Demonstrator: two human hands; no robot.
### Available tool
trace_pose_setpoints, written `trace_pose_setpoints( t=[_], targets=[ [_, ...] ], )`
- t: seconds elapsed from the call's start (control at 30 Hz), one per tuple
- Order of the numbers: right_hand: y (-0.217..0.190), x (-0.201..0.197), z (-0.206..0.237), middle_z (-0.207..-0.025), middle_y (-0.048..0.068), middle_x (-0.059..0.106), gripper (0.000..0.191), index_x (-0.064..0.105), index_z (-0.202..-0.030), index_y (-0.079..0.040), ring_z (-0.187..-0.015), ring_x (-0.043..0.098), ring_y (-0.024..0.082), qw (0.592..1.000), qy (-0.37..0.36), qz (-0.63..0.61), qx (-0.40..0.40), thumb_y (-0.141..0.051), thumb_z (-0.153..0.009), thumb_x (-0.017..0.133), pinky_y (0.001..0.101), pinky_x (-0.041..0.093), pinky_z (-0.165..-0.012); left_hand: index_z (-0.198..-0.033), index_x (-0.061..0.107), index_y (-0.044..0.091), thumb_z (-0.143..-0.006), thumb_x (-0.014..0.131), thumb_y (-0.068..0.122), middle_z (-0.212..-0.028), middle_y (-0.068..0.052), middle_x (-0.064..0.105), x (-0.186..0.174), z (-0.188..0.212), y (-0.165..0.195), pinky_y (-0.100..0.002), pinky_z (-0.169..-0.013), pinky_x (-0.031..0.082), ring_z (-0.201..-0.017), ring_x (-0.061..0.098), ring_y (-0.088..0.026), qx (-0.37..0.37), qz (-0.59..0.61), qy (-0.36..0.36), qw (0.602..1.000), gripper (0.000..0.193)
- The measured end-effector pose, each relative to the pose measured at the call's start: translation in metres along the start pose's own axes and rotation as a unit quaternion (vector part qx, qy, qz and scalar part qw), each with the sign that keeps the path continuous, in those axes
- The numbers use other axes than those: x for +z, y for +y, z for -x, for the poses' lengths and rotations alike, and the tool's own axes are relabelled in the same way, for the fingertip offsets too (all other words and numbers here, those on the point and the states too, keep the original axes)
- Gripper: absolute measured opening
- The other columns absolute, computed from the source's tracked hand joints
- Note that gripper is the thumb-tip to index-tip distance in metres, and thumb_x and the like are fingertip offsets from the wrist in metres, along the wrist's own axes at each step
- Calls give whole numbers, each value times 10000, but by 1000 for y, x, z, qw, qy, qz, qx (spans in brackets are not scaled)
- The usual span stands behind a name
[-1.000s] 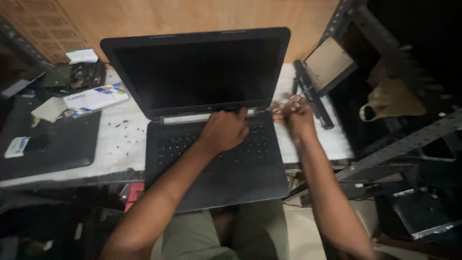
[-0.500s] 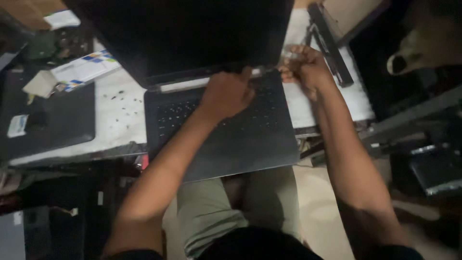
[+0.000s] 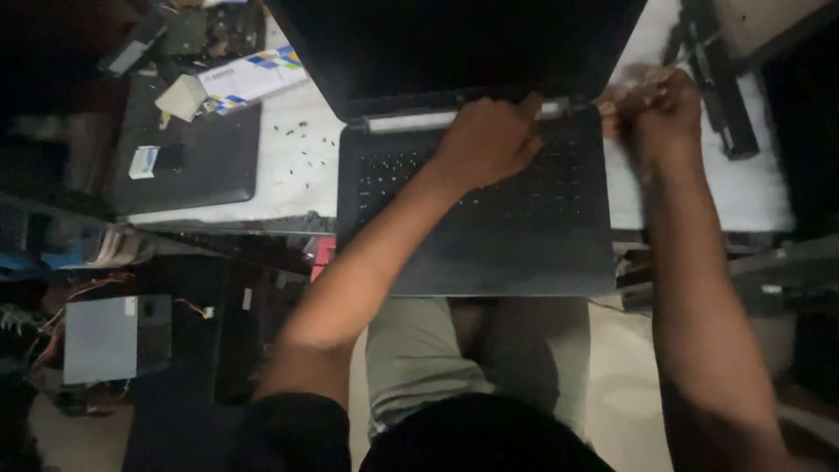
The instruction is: The person uses a screwdriver to remove screws from the laptop's hinge area and then separates the top cover from the base. The person places the removed cover on the floor and continues to handle the exposed internal components on the workbench.
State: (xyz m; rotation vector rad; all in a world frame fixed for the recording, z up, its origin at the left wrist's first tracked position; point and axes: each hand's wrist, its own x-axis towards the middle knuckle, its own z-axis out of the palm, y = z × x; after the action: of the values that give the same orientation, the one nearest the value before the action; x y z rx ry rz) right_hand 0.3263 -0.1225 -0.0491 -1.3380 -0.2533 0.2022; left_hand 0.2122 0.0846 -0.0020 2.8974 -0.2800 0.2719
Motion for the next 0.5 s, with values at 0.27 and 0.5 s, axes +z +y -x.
trace_pose_setpoints(
  t=[0.27, 0.5],
  targets=[
    [-9, 8, 4, -976, 116, 639, 303, 497, -1283, -37, -793, 689, 159, 1000, 18, 12, 15, 99, -1014, 533, 280, 646, -689, -975, 759, 87, -869, 704, 259, -782, -159, 740, -11, -2, -6, -471, -678, 571, -754, 729, -322, 21, -46, 37, 998, 209],
    [6, 7, -9, -987, 147, 648, 332, 436, -1250, -67, -750, 676, 184, 998, 24, 37, 33, 123, -985, 498, 296, 586, -588, -848, 773, 69, -902, 689, 265, -862, -152, 725, -28, 11, -10, -438, -679, 592, -790, 727, -292, -22, -64, -13, 998, 220]
  ],
)
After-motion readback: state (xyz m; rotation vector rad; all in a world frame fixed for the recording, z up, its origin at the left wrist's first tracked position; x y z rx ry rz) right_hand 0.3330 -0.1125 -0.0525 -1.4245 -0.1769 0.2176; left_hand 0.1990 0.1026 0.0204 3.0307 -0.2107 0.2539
